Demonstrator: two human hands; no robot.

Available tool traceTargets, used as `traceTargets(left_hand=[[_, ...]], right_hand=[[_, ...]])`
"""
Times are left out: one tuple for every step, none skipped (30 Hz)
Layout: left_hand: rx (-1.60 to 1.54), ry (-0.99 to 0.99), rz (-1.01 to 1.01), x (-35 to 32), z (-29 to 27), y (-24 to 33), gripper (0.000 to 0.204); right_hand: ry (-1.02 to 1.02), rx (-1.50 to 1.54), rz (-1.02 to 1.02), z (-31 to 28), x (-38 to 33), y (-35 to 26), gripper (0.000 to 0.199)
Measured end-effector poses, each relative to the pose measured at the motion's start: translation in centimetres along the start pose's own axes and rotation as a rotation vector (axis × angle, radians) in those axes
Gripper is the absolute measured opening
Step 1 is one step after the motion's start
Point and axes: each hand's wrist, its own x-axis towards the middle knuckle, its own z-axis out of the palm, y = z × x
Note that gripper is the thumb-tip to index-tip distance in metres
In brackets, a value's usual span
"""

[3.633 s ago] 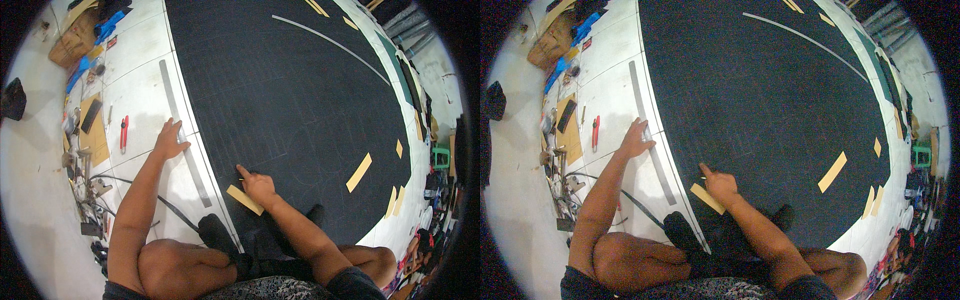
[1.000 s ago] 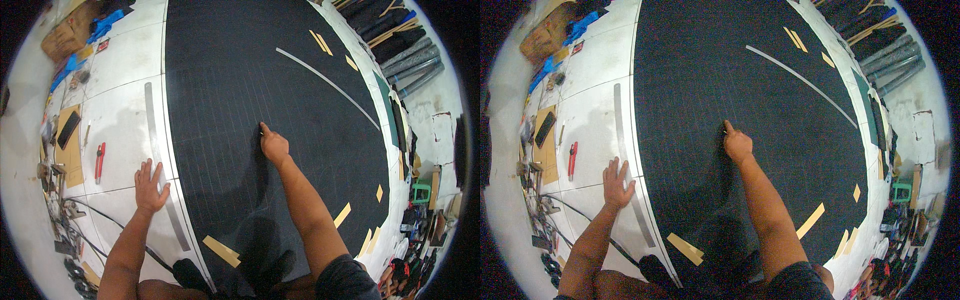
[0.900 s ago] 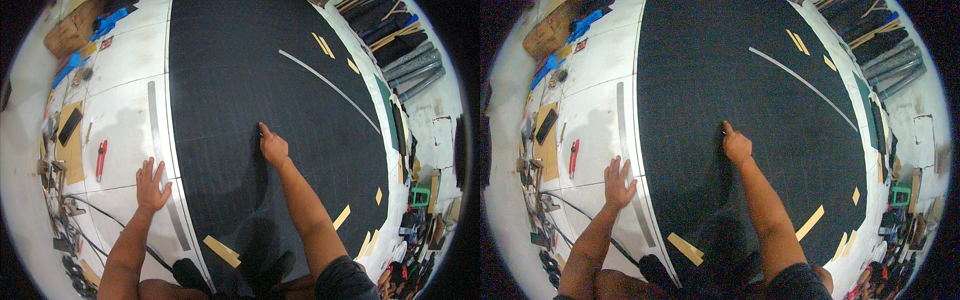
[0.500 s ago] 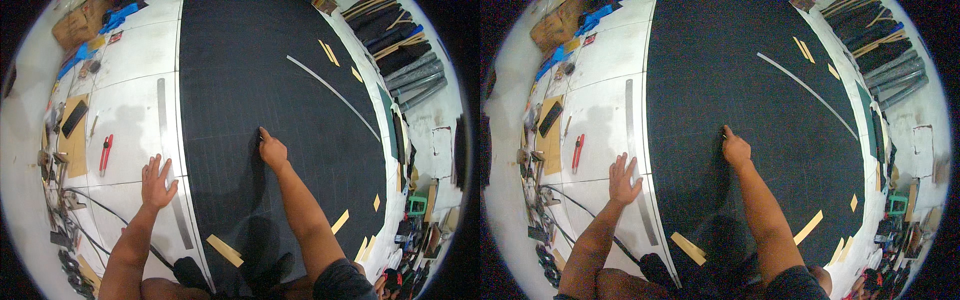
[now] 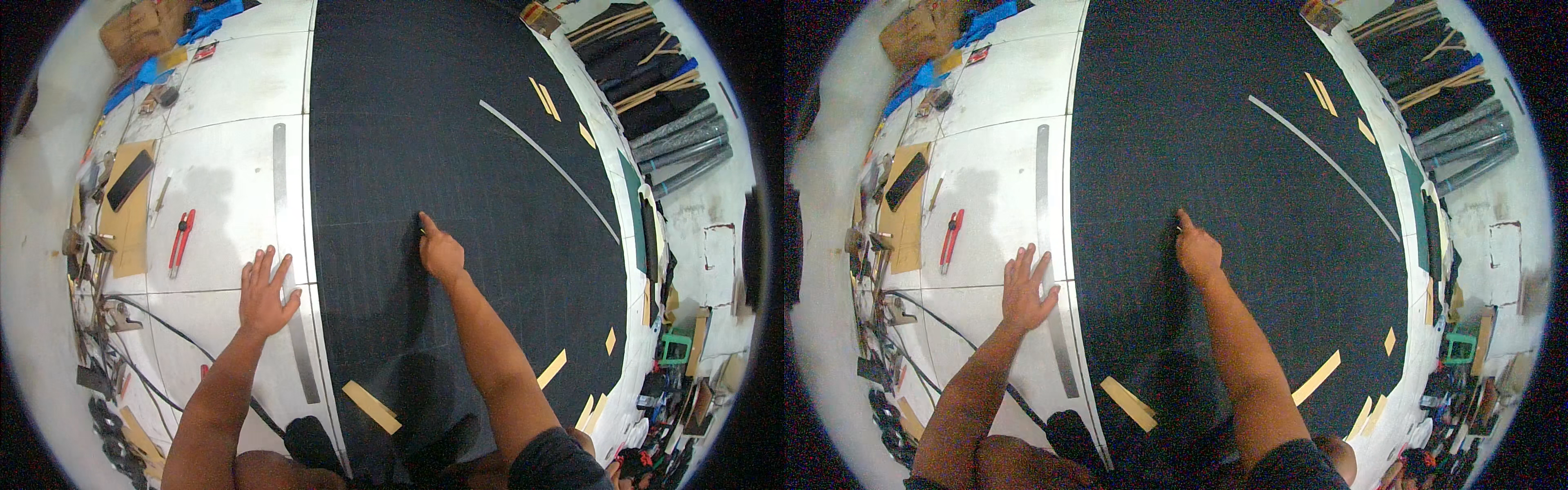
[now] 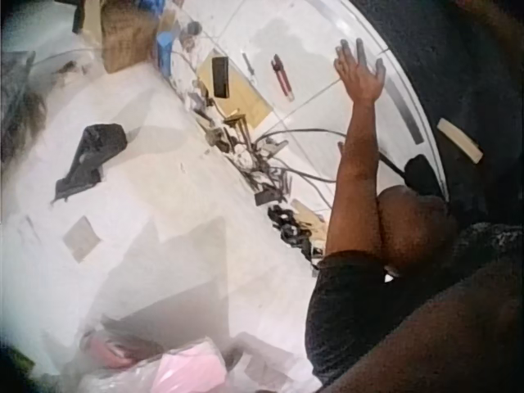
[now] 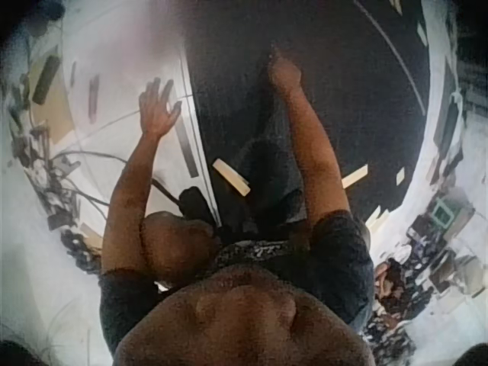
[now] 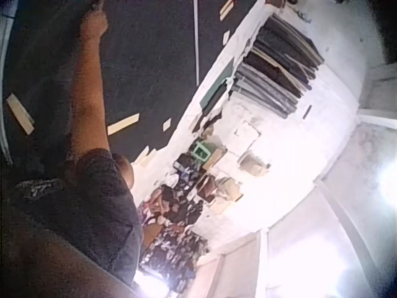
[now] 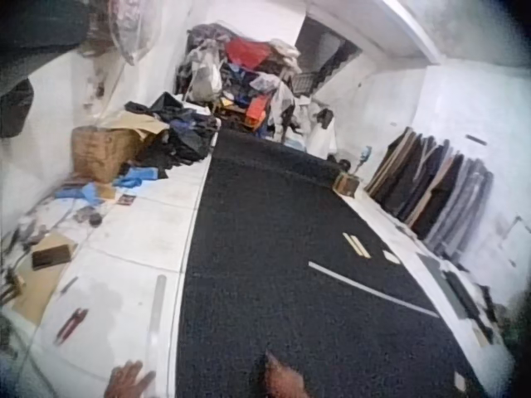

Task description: The person uses a straight edge and a piece of chalk to mark grid lines and patterns onto a large piece of dark fabric spread on the floor.

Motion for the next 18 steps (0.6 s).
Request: traceTargets(left_hand=[[0.001, 0.008, 0.007, 0.0, 0.0, -0.1, 0.072], [0.003, 0.016, 0.013, 0.0, 0.1, -0.2, 0.072], [0.006, 0.024, 0.02, 0.0, 0.1, -0.3, 0.072], [0.006, 0.02, 0.016, 0.1, 0.1, -0.2, 0.072], [0.007, 0.015, 0.012, 0.1, 0.0, -0.1, 0.072], [0.007, 0.011, 0.009, 0.2, 0.0, 0.0, 0.072], [0.002, 0.011, 0.005, 0.2, 0.0, 0.0, 0.072], [-0.003, 0.011, 0.001, 0.1, 0.0, -0.1, 0.072], [-0.009, 0.012, -0.002, 0.1, 0.0, -0.1, 0.072], [-0.013, 0.011, -0.002, 0.0, 0.0, -0.2, 0.072], [-0.019, 0.01, -0.001, 0.0, -0.1, -0.2, 0.072], [-0.024, 0.009, 0.0, 0.0, -0.1, -0.2, 0.072], [-0.027, 0.027, 0.012, 0.0, 0.0, -0.3, 0.072], [-0.029, 0.045, 0.024, 0.0, 0.2, -0.4, 0.072], [-0.031, 0.062, 0.037, -0.1, 0.3, -0.5, 0.072], [-0.041, 0.066, 0.04, -0.1, 0.3, -0.4, 0.072], [-0.05, 0.069, 0.043, 0.0, 0.4, -0.3, 0.072], [-0.06, 0.072, 0.046, 0.0, 0.4, -0.2, 0.072]], right_hand=[[-0.022, -0.007, 0.005, 0.1, -0.2, -0.4, 0.054], [-0.045, -0.013, 0.01, 0.1, -0.3, -0.7, 0.053], [-0.024, 0.004, 0.007, 0.2, -0.3, -1.0, 0.053], [0.001, 0.019, 0.006, 0.4, -0.2, -0.9, 0.053], [0.026, 0.034, 0.006, 0.6, -0.1, -0.7, 0.053], [0.032, 0.022, -0.01, 0.8, 0.1, -0.6, 0.053], [0.04, 0.01, -0.029, 0.9, 0.4, -0.6, 0.053], [0.048, -0.003, -0.048, 0.9, 0.7, -0.6, 0.053], [0.034, -0.017, -0.039, 0.9, 0.8, -0.4, 0.053], [0.014, -0.025, -0.035, 0.7, 0.7, -0.9, 0.052], [-0.006, -0.033, -0.03, 0.6, 0.5, -1.4, 0.052], [0.004, -0.023, -0.044, 0.5, 0.3, -1.9, 0.053], [0.013, -0.012, -0.053, 0.6, 0.0, -2.2, 0.053], [0.022, -0.001, -0.063, 0.6, -0.3, -2.5, 0.053], [0.008, 0.003, -0.055, 0.8, -0.5, -3.0, 0.054], [-0.002, 0.003, -0.042, 0.9, -0.5, -3.1, 0.054], [-0.011, 0.003, -0.03, 1.0, -0.6, -3.1, 0.054], [-0.016, -0.001, -0.029, 1.0, -0.5, -3.1, 0.054]])
